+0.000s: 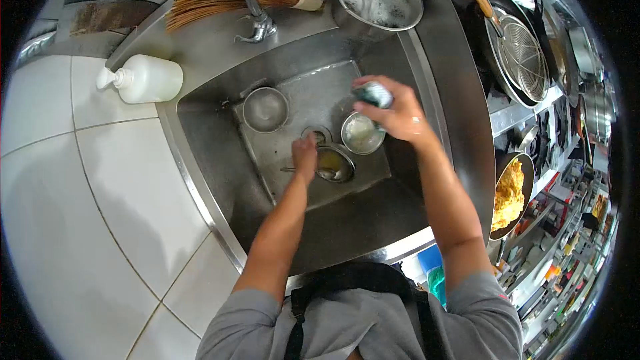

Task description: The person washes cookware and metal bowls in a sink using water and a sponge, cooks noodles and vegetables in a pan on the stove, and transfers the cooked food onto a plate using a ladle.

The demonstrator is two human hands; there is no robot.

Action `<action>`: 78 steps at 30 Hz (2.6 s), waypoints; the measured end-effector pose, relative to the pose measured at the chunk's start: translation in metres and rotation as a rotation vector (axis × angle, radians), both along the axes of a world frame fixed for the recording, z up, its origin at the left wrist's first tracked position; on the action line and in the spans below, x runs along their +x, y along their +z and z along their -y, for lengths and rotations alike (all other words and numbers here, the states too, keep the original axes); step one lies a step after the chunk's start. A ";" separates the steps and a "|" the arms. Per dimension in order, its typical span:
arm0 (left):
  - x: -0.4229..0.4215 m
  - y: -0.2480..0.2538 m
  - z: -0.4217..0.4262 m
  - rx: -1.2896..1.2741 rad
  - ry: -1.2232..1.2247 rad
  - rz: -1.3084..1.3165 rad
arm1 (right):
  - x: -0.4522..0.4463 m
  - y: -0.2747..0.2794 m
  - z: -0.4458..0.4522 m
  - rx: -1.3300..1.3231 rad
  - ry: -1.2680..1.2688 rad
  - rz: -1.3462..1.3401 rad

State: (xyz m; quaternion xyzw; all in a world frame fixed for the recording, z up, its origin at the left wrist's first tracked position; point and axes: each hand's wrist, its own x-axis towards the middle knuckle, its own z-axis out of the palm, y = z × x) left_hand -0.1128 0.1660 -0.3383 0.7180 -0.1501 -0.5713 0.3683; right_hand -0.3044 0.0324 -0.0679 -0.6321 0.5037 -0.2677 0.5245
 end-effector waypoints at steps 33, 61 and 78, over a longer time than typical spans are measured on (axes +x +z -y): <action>0.032 0.198 0.126 -0.413 0.167 -0.771 | 0.055 0.143 0.047 -0.485 0.462 -0.138; 0.066 0.129 0.085 0.067 -0.136 -0.379 | 0.079 -0.082 -0.027 -0.594 0.783 -0.815; 0.034 -0.008 -0.032 -0.189 -0.399 0.248 | 0.074 -0.083 0.049 0.894 -0.175 0.461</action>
